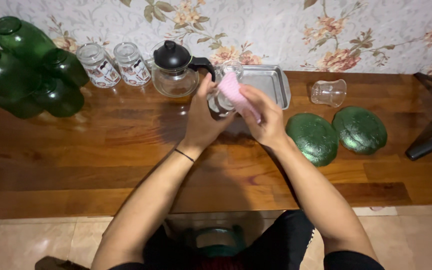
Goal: The person wipes several green glass bottles and clear glass mugs with a pink cloth on a wooden table. They handle each item individually, wiping the exterior surfaces and then placing them aside.
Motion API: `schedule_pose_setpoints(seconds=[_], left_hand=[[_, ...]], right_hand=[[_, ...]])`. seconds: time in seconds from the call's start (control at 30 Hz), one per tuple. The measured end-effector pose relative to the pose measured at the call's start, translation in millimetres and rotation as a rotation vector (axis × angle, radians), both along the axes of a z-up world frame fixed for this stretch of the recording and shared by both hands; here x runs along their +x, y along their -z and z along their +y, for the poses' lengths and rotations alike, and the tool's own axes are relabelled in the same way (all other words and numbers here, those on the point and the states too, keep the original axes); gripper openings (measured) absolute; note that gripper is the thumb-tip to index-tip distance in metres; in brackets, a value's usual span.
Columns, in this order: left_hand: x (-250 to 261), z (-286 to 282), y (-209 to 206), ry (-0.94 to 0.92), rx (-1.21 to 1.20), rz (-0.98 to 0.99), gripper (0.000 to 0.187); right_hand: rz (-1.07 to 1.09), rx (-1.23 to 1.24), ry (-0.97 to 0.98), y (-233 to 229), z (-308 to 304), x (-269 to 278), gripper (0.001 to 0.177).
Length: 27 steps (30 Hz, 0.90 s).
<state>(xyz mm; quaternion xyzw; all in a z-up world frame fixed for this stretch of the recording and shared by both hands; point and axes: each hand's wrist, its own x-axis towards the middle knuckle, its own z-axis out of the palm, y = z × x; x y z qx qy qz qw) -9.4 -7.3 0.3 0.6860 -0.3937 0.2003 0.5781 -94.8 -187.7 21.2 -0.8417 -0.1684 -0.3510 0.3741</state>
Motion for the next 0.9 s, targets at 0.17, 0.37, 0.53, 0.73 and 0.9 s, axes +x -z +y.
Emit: schedule_pose_setpoints(seconds=[0.17,0.37,0.53,0.73,0.9], left_hand=[[0.9,2.1,0.6,-0.082,0.072,-0.025,0.073],[2.2,2.8,-4.8,-0.157,0.154,-0.202,0.074],[2.2,7.8,-11.1,-0.182,0.175,-0.358,0.071],[3.8,11.5,-12.9,-0.146,0.138,-0.202,0.077],[6.5,13.2,-6.7,-0.138,0.166,-0.23,0.081]], right_hand=[[-0.073,-0.1,0.027,-14.8,5.2,-0.9,0.055],[-0.098,-0.228,0.048,-5.0,12.6,-8.5,0.054],[0.015,-0.128,0.081,-2.7,-3.6,2.2,0.05],[-0.131,-0.233,0.079,7.3,18.4,-1.2,0.065],[-0.025,-0.17,0.025,9.5,14.5,2.5,0.072]])
